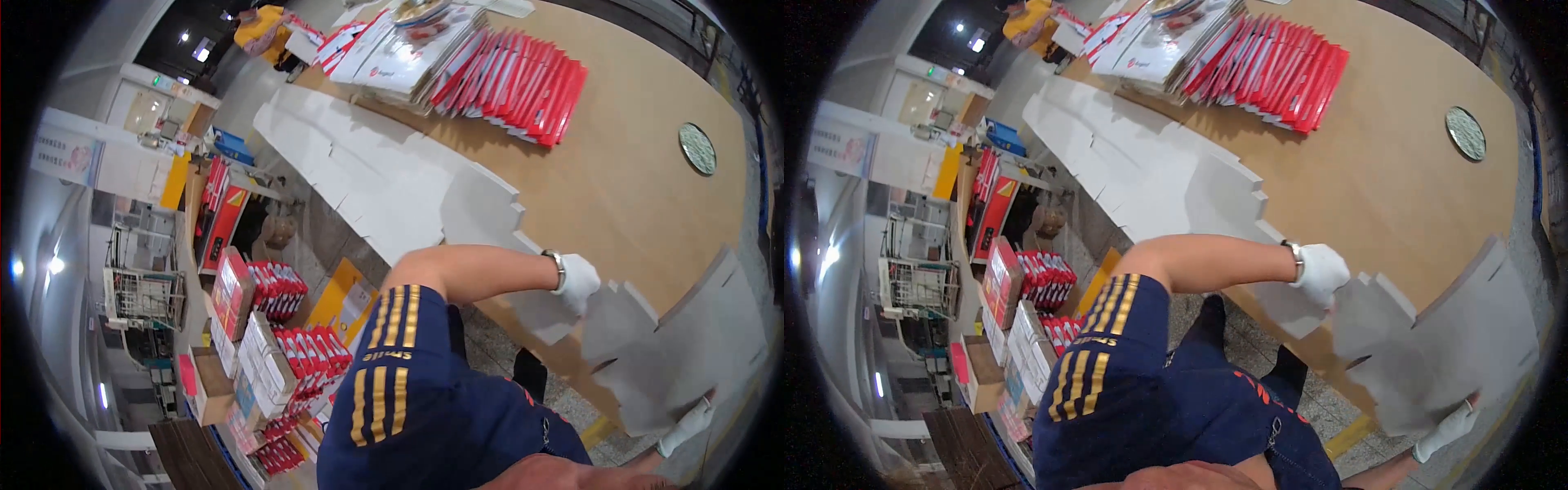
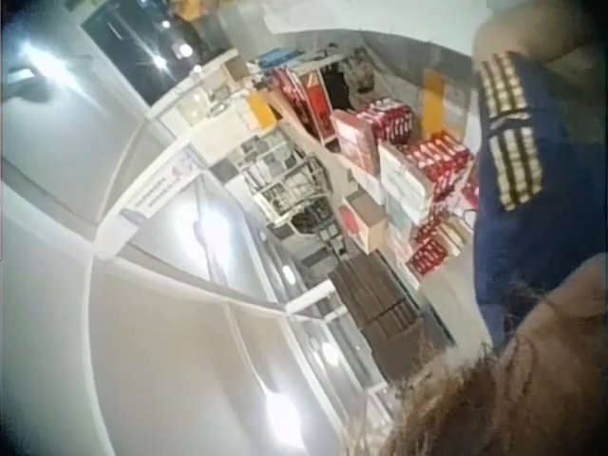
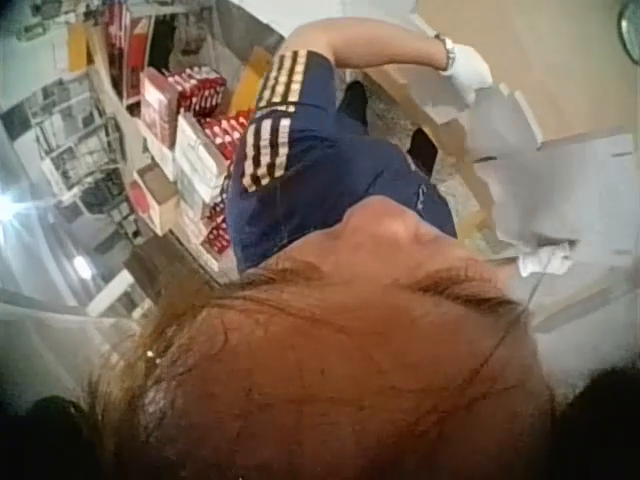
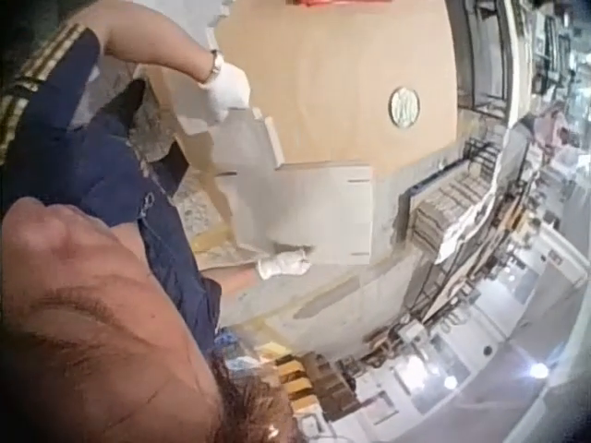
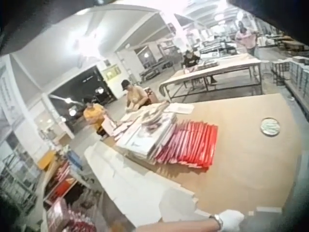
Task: Folding and stacking large white cardboard packaging sheets on a industrial work table.
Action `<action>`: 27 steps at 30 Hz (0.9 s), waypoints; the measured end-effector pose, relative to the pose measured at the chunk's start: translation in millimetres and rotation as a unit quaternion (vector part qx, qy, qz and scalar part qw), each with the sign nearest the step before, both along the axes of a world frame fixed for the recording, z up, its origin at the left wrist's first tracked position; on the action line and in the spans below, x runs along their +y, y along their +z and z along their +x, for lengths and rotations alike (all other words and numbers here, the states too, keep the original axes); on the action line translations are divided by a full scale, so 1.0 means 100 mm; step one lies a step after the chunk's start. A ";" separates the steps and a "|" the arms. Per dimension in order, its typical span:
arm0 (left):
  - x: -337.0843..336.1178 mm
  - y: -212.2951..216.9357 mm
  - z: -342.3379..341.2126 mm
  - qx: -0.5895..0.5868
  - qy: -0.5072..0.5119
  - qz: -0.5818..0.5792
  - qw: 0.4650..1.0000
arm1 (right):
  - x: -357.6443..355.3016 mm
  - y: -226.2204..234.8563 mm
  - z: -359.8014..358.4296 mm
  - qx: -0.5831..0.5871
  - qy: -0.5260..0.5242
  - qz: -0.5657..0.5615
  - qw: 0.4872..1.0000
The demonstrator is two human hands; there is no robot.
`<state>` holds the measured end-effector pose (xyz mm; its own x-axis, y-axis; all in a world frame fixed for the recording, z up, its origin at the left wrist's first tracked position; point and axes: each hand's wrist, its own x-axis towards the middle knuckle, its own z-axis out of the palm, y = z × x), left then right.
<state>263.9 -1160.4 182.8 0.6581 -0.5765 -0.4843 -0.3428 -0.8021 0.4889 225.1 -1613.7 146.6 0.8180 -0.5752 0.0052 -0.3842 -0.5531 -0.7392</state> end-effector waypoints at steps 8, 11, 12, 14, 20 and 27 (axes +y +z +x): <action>2.12 -0.01 -1.04 0.148 -0.016 0.081 0.985 | 2.49 -0.17 -0.52 -0.038 0.096 0.196 0.975; 3.15 -0.06 -1.38 0.108 0.007 0.098 0.989 | 3.69 -0.06 -0.74 0.002 0.139 0.122 0.983; 3.42 -0.09 -1.44 0.103 0.013 0.090 0.990 | 3.85 -0.23 -0.79 -0.005 0.142 0.107 0.984; 3.84 -0.09 -1.50 0.109 0.042 0.092 0.989 | 4.19 -0.49 -0.85 0.015 0.163 0.053 0.985; 5.12 0.01 -1.67 0.217 0.106 0.146 0.959 | 5.69 -0.51 -0.77 0.081 0.175 0.128 0.973; 5.87 0.09 -1.58 0.141 0.151 0.148 0.967 | 6.46 -0.57 -0.50 0.064 0.234 0.068 0.968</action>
<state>106.4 -573.6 191.7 0.5930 -0.1883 -0.7829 0.0416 -0.9638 0.2634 174.8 -967.3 89.3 0.9779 -0.1300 -0.1635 -0.2089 -0.5891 -0.7806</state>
